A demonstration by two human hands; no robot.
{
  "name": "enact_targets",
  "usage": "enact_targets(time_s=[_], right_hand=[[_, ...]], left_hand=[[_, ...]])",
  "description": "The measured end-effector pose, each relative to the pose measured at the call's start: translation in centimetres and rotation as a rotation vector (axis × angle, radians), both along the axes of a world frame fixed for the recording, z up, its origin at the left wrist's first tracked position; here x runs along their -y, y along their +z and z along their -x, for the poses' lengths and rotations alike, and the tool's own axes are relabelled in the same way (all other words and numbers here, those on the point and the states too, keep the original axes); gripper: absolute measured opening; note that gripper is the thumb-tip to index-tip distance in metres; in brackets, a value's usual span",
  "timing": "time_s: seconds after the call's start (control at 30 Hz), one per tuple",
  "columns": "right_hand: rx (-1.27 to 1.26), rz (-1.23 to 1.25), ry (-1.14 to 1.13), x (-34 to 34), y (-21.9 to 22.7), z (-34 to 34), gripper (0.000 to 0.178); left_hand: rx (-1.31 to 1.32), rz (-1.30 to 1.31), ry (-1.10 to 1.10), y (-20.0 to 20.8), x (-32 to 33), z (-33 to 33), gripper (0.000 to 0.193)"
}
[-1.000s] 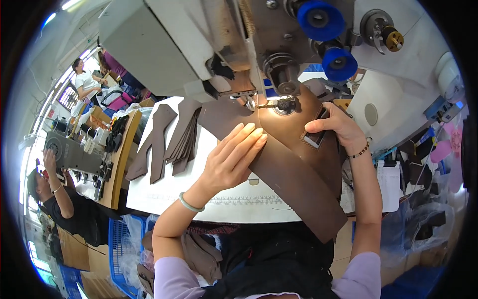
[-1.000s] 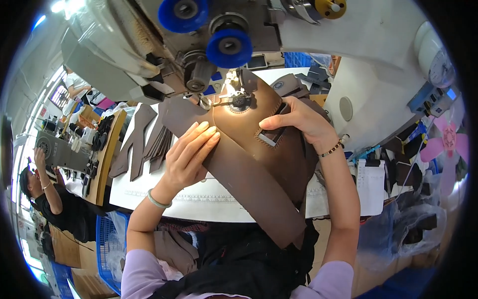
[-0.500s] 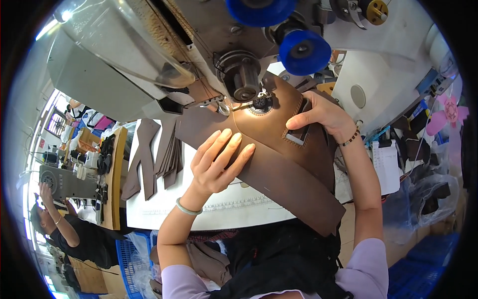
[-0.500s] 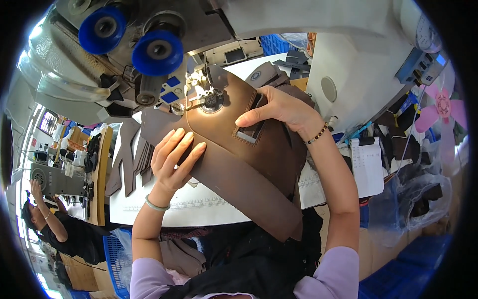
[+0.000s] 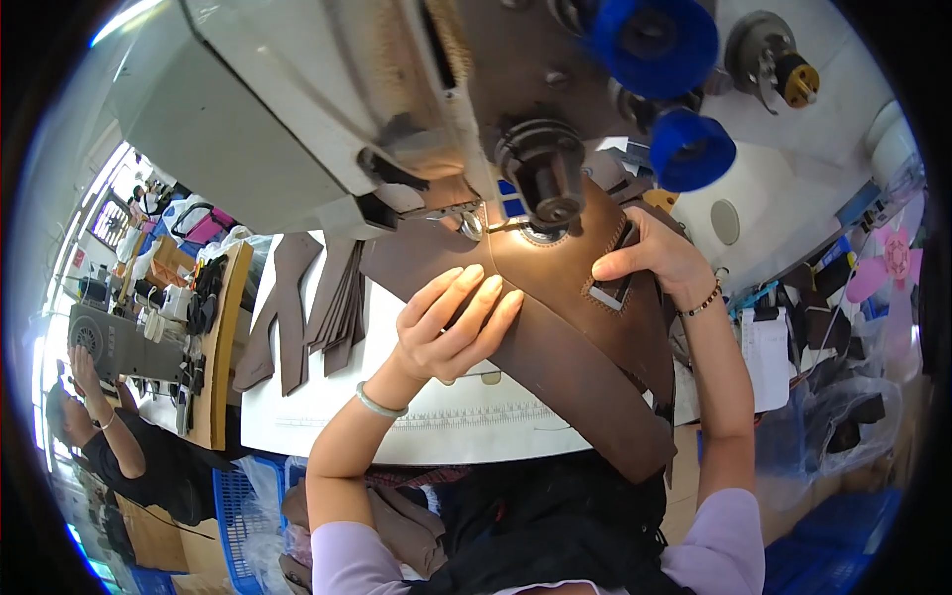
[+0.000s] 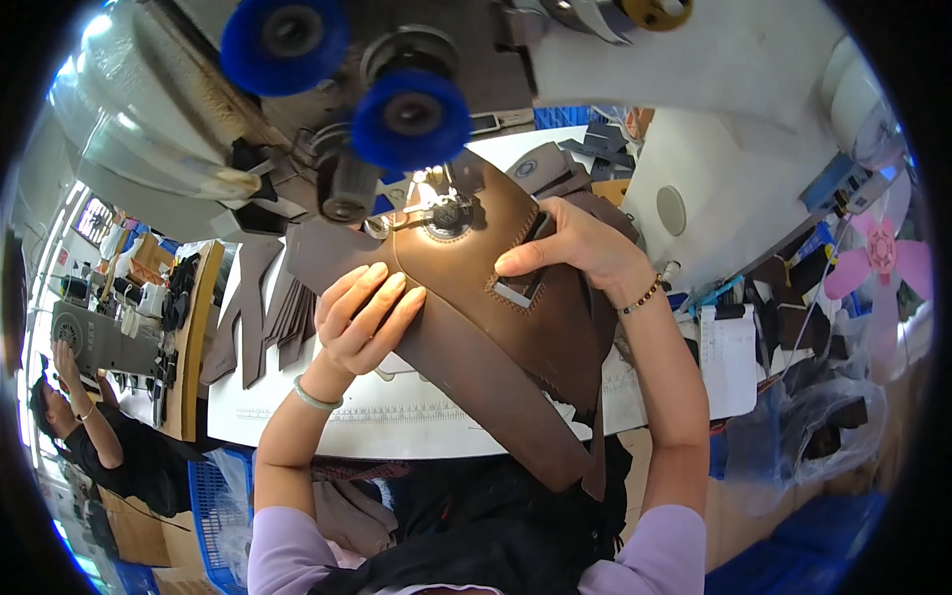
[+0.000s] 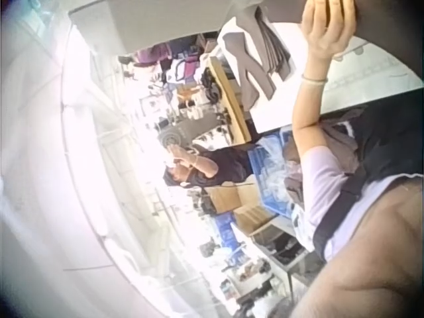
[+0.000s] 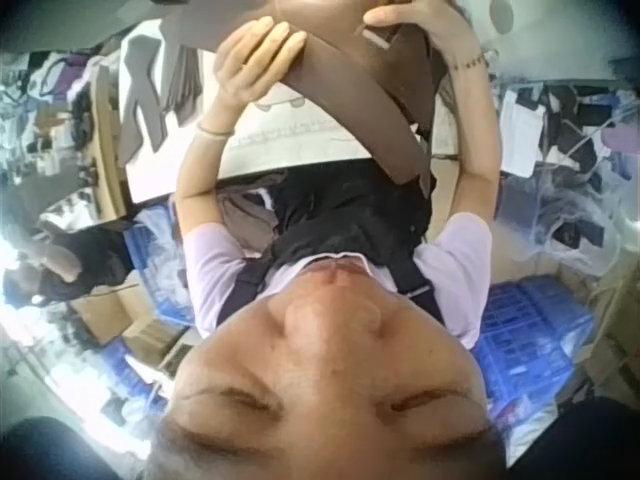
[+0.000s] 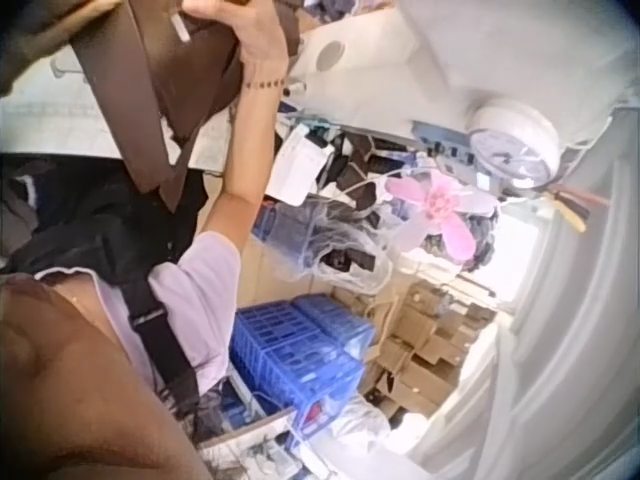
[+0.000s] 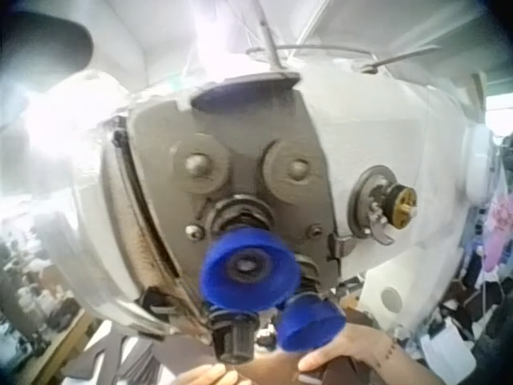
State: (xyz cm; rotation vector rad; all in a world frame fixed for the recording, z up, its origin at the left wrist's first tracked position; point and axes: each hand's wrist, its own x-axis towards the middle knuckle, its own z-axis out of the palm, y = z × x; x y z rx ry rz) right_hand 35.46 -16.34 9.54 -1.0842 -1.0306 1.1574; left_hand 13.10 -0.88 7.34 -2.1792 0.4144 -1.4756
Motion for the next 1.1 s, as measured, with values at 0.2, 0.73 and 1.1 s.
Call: enact_targets(time_s=[0.2,0.73,1.1], right_hand=[[0.013,0.007,0.04,0.0,-0.6,-0.1,0.043],[-0.073,0.053,-0.269,0.9,1.1,2.4,0.034],[-0.111,-0.057,-0.335,0.1,0.3,1.9,0.038]], left_hand=[[-0.018,0.016,-0.031,0.8,0.1,0.7,0.017],[-0.045,0.08,-0.035,1.8,0.7,0.7,0.015],[-0.068,0.181,-0.036,2.3,0.6,0.4,0.018]])
